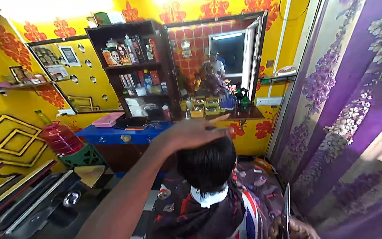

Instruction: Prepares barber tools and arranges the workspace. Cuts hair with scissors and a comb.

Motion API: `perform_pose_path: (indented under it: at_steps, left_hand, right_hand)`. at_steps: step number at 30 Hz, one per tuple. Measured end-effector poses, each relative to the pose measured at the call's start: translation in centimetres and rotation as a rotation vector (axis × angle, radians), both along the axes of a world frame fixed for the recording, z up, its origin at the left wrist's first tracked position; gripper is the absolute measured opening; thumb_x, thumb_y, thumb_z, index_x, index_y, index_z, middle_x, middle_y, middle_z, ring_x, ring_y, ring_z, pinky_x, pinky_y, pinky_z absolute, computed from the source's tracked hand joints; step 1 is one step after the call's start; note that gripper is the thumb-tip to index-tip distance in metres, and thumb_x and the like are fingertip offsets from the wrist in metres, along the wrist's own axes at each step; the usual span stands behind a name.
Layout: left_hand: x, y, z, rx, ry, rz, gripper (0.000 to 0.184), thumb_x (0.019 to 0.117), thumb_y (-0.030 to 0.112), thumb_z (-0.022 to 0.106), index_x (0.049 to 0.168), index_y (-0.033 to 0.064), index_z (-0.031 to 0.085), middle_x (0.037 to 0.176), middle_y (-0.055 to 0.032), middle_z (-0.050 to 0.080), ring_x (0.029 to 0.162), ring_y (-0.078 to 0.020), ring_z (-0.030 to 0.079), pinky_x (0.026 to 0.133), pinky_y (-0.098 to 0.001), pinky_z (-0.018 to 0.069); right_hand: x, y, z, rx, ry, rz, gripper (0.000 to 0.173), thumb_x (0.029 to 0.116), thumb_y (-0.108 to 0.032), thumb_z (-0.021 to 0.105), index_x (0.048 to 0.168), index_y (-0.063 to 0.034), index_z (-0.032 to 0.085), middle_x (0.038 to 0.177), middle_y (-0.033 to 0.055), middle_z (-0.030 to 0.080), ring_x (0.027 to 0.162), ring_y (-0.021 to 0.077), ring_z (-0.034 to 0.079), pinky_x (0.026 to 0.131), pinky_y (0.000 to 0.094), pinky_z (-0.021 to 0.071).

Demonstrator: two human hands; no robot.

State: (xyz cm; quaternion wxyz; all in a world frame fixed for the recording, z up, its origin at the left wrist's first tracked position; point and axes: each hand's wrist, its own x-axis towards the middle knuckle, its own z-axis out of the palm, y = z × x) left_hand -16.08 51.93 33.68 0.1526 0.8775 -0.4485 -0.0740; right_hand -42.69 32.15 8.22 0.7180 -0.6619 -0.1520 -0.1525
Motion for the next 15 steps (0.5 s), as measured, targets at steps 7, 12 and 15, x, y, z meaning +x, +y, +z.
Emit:
perform_pose_path:
  at_steps: [7,12,15]
  left_hand:
    - [4.9,-2.3,-0.7,0.061,0.272,-0.025,0.093,0.0919,0.082,0.034,0.119,0.0005,0.069,0.115,-0.0228,0.069,0.113,-0.0357,0.065,0.097,-0.0632,0.0466]
    - [4.4,0.2,-1.2,-0.408,-0.368,-0.154,0.048,0.1088,0.044,0.043,0.127,0.009,0.069,0.119,-0.0148,0.07,0.108,-0.0321,0.068,0.094,-0.0572,0.0523]
    - [2.7,5.2,-2.5,-0.838,-0.625,-0.366,0.029,0.1059,0.007,0.046,0.128,0.0053,0.065,0.113,-0.0089,0.07,0.095,-0.0167,0.068,0.081,-0.0346,0.0576]
  right_hand:
    - [-1.7,2.6,0.3,-0.078,0.03,-0.072,0.032,0.0919,-0.032,0.077,0.118,-0.0157,0.07,0.104,0.0003,0.074,0.092,0.0132,0.072,0.087,0.0333,0.0603]
    - [-1.9,5.0,0.1,-0.089,0.047,-0.117,0.031,0.0913,-0.032,0.078,0.116,-0.0157,0.07,0.105,-0.0022,0.074,0.095,0.0109,0.071,0.088,0.0325,0.0593]
    - [-2.1,6.0,0.1,-0.089,0.055,-0.134,0.032,0.0914,-0.03,0.078,0.117,-0.0134,0.069,0.107,-0.002,0.073,0.097,0.0112,0.07,0.09,0.0331,0.0588]
